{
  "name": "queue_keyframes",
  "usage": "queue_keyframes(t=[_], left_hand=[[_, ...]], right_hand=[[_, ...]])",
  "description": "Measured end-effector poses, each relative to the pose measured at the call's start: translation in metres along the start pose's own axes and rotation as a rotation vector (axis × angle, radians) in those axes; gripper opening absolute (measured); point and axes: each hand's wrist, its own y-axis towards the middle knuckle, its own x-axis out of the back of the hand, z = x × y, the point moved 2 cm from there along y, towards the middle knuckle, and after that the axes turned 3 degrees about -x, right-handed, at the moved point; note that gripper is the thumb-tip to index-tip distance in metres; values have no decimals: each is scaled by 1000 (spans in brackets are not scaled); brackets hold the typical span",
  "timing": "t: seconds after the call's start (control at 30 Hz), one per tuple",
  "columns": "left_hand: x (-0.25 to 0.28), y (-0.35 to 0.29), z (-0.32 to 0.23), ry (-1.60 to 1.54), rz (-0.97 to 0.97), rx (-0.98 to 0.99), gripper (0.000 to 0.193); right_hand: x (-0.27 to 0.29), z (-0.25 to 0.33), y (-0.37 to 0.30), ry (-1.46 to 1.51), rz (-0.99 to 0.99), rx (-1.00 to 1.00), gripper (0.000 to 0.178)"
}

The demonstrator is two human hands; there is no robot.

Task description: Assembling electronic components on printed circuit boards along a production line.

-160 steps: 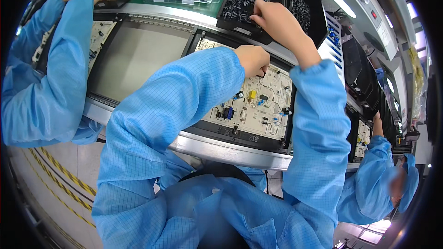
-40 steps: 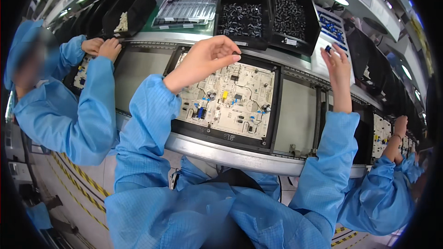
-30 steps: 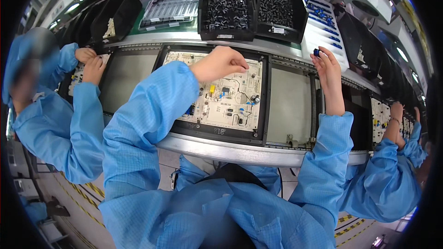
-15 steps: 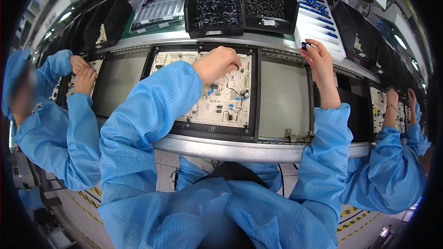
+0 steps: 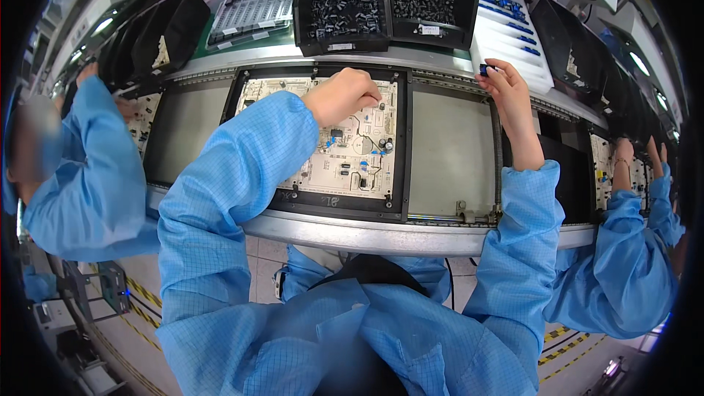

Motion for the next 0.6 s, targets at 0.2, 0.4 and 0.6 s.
queue_keyframes(t=[0.2, 0.4, 0.6], left_hand=[[-4, -5, 1, -20, 16, 15, 16], [-5, -7, 7, 9, 5, -23, 16], [0, -7, 0, -23, 13, -7, 16]], right_hand=[[-30, 7, -19, -261, 126, 168, 28], [-77, 26, -58, -645, 280, 297, 29], [-83, 31, -69, -601, 346, 382, 30]])
